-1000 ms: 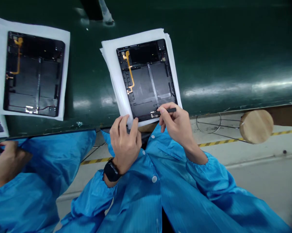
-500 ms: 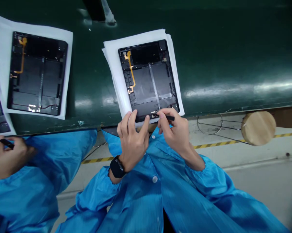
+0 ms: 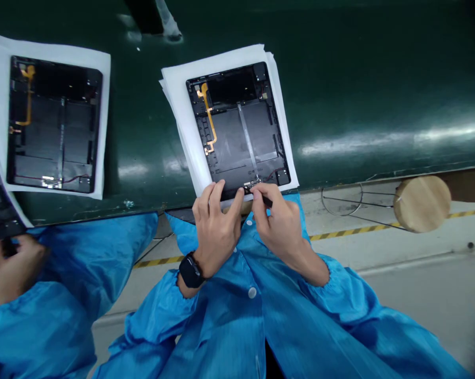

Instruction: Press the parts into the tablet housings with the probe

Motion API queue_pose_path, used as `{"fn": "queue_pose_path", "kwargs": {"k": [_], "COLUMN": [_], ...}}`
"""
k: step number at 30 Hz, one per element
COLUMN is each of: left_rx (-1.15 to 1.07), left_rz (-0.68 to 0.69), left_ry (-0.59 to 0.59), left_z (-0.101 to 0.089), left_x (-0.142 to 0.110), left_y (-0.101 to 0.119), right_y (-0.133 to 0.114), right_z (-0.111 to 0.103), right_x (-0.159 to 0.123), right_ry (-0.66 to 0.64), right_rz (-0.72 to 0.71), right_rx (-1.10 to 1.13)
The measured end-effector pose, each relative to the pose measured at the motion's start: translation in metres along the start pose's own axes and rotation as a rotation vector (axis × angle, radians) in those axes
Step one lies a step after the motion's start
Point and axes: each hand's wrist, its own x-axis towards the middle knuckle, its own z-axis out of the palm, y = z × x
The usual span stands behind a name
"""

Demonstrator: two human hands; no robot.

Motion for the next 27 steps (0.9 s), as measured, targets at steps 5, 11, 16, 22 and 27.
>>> {"fn": "queue_pose_path", "kwargs": {"k": [5,11,16,22,27], "left_rx": [-0.086,-0.053,-0.066,-0.091,-0.11], "left_rz": [-0.019,0.014,0.011,-0.006,0.011], "left_ry": [-0.002,-0.024,-0.027,-0.01,-0.039], "left_z": [0.002,0.002,0.003,0.003,0.002], "left_x": [-0.001,-0.002,-0.003,-0.001,-0.002], "left_y": [-0.002,-0.004,-0.005,-0.005,-0.009], "right_y": [-0.004,-0.007,-0.009,-0.008,-0.007], "right_z": [-0.004,-0.013,-0.017,-0.019,-0.018], "right_x": [0.005,0.014,0.016,0.018,0.02], "right_ry": [-0.022,-0.087,-0.12,-0.143,-0.142], "right_rz": [-0.035,-0.025,-0.029,-0.032,-0.028], "right_rx": [-0.099,-0.164,-0.163,-0.171,-0.17]}}
